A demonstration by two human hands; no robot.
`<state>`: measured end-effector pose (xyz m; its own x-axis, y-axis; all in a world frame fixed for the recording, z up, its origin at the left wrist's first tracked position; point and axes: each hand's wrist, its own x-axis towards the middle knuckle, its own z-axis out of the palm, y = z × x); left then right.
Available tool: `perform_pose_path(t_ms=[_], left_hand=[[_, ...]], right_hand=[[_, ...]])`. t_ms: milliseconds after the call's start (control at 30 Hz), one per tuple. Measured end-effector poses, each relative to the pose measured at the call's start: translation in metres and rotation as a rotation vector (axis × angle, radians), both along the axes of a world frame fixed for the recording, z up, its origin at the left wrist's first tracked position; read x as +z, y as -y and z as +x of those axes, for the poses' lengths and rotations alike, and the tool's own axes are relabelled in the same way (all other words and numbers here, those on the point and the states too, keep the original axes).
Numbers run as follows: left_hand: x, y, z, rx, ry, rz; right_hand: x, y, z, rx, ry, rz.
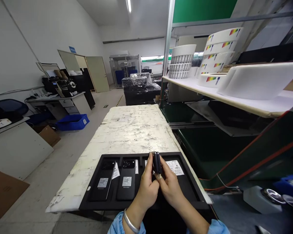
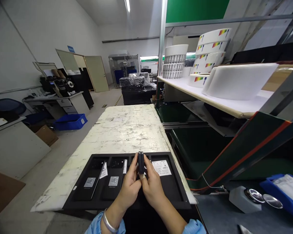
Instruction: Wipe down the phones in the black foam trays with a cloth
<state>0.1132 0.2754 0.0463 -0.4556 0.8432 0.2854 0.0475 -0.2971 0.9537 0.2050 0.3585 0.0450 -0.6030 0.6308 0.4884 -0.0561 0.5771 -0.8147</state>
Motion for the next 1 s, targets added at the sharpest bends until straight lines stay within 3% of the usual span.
perform_pose_path(t_ms=[233, 500, 667, 800, 1000], left_hand=[[0.017, -0.005, -0.008, 0.052, -0.028, -0.006], [0.022, -0.008, -0.009, 0.07, 0.004, -0.02], [0.025, 0.0, -0.006, -0.007, 0.129, 0.029], [0.006, 0.017, 0.002, -0.042, 0.196, 0.011], [-0.031, 0.033, 0.009, -0.065, 0.064, -0.079]], right_hand=[[0.019, -0.006, -0.008, 0.066, 0.043, -0.052], [0.021, -0.01, -0.008, 0.1, 0.036, -0.101], [0.015, -0.004, 0.003, 0.13, 0.023, -0.135], [-0.006, 0.013, 0.023, 0.129, 0.031, -0.147], [-0.029, 0.03, 0.041, 0.111, 0.074, -0.196]])
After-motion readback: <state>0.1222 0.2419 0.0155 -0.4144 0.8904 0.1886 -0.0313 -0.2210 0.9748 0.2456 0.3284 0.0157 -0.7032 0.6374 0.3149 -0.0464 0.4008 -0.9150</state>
